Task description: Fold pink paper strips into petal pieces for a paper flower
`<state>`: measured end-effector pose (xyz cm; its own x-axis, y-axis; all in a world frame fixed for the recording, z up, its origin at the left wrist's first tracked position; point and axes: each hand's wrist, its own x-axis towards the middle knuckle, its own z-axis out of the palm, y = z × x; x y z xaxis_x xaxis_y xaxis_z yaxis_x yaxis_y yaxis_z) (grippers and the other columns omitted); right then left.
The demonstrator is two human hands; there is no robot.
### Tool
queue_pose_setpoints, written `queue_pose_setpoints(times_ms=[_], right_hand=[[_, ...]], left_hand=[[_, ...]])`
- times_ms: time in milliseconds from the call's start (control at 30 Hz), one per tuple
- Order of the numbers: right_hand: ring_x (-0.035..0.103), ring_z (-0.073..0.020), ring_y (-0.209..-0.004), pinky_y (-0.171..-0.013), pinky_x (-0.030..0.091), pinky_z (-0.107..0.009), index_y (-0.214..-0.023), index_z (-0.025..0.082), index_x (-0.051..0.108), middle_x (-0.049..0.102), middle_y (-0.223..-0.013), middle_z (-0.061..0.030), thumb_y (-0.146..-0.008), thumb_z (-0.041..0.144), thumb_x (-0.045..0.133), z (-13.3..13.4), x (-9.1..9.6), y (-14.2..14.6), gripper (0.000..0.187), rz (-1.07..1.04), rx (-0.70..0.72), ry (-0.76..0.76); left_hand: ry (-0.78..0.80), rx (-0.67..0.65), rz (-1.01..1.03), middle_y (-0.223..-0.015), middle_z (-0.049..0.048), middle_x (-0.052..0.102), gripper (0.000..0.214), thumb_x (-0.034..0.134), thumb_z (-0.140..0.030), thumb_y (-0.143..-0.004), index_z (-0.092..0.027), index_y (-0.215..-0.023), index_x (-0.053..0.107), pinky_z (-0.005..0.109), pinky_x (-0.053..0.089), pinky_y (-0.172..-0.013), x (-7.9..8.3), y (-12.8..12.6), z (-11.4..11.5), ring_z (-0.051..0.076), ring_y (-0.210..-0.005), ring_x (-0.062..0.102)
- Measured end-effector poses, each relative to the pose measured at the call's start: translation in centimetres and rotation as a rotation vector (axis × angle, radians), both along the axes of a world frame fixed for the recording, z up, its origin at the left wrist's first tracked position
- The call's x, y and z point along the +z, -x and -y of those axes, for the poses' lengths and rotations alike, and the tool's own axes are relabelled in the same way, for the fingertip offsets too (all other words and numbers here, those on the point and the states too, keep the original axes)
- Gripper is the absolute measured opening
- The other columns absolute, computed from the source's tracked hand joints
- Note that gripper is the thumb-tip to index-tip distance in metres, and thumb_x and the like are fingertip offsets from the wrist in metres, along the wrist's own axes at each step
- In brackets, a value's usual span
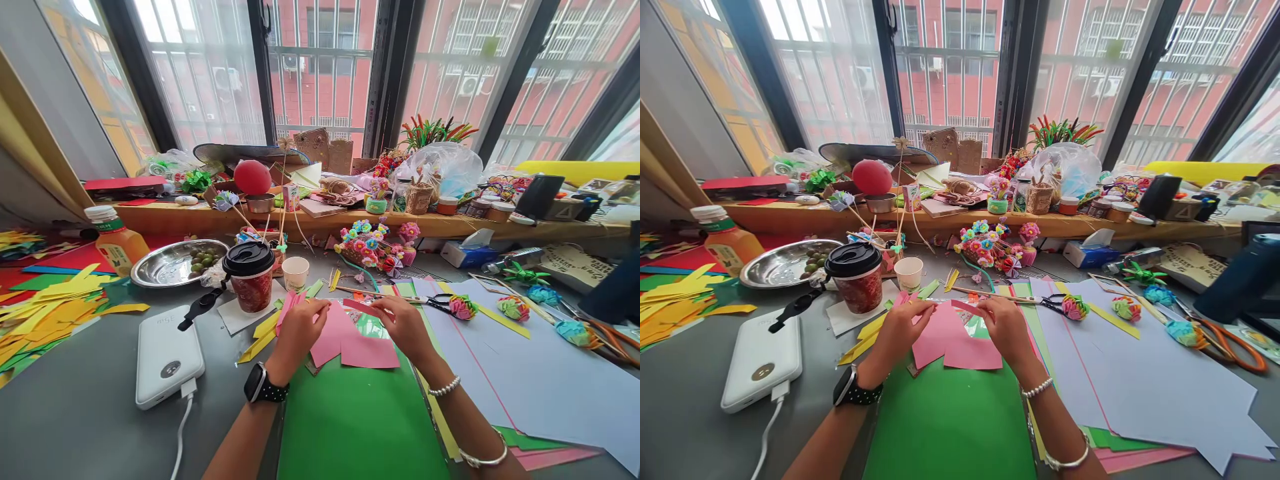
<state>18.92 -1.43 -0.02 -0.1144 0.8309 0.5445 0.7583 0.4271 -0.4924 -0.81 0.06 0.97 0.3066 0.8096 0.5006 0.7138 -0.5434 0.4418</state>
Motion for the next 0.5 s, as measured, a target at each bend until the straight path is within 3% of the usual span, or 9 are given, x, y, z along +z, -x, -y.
queue_pose_setpoints(times_ms=[67, 133, 267, 400, 500], right_hand=[[0.056, -0.0193, -0.075, -0.068, 0.043, -0.031, -0.074, 0.018, 0.06, 0.064, -0.076, -0.0044, -0.075, 0.013, 0.05, 0.1, 0.1, 0.2, 0.012, -0.001, 0.042, 0.004], [0.056, -0.0184, -0.074, -0.067, 0.043, -0.03, -0.075, 0.019, 0.061, 0.063, -0.075, -0.0036, -0.075, 0.015, 0.05, 0.3, 0.2, 0.6, 0.011, 0.008, 0.097, 0.006], [0.055, -0.0175, -0.072, -0.064, 0.043, -0.028, -0.076, 0.02, 0.06, 0.063, -0.075, -0.0027, -0.076, 0.017, 0.05, 0.5, 0.2, 1.1, 0.011, 0.024, 0.128, 0.017], [0.056, -0.0188, -0.076, -0.068, 0.043, -0.03, -0.076, 0.018, 0.06, 0.064, -0.078, -0.0044, -0.077, 0.018, 0.049, 0.0, 0.0, 0.1, 0.011, 0.001, 0.042, 0.004], [0.056, -0.0208, -0.076, -0.069, 0.043, -0.034, -0.076, 0.017, 0.06, 0.064, -0.078, -0.0062, -0.077, 0.02, 0.047, -0.4, -0.2, -1.0, 0.013, -0.02, -0.101, -0.009]], left_hand=[[-0.049, 0.014, 0.016, -0.088, 0.0072, 0.064, 0.022, 0.042, -0.02, -0.079, -0.015, -0.091, 0.06, 0.031, 0.043, -0.072, 0.0, -0.1, 0.0, 0.019, -0.082, 0.057], [-0.074, -0.056, -0.002, -0.094, 0.0074, 0.062, 0.023, 0.044, -0.022, -0.078, -0.017, -0.097, 0.057, 0.031, 0.042, -0.074, -0.2, -0.4, 0.1, 0.019, -0.087, 0.055], [-0.003, -0.159, -0.114, -0.082, 0.0052, 0.065, 0.018, 0.045, -0.02, -0.078, -0.018, -0.086, 0.06, 0.029, 0.043, -0.067, -0.8, -0.8, 0.2, 0.018, -0.076, 0.058], [0.018, -0.105, -0.125, -0.081, 0.0058, 0.065, 0.019, 0.041, -0.02, -0.08, -0.017, -0.084, 0.06, 0.028, 0.043, -0.066, -1.0, -0.6, 0.1, 0.018, -0.076, 0.058], [0.012, -0.087, -0.135, -0.078, 0.0058, 0.065, 0.021, 0.039, -0.022, -0.081, -0.017, -0.082, 0.06, 0.028, 0.043, -0.064, -0.9, -0.4, 0.0, 0.018, -0.074, 0.058]])
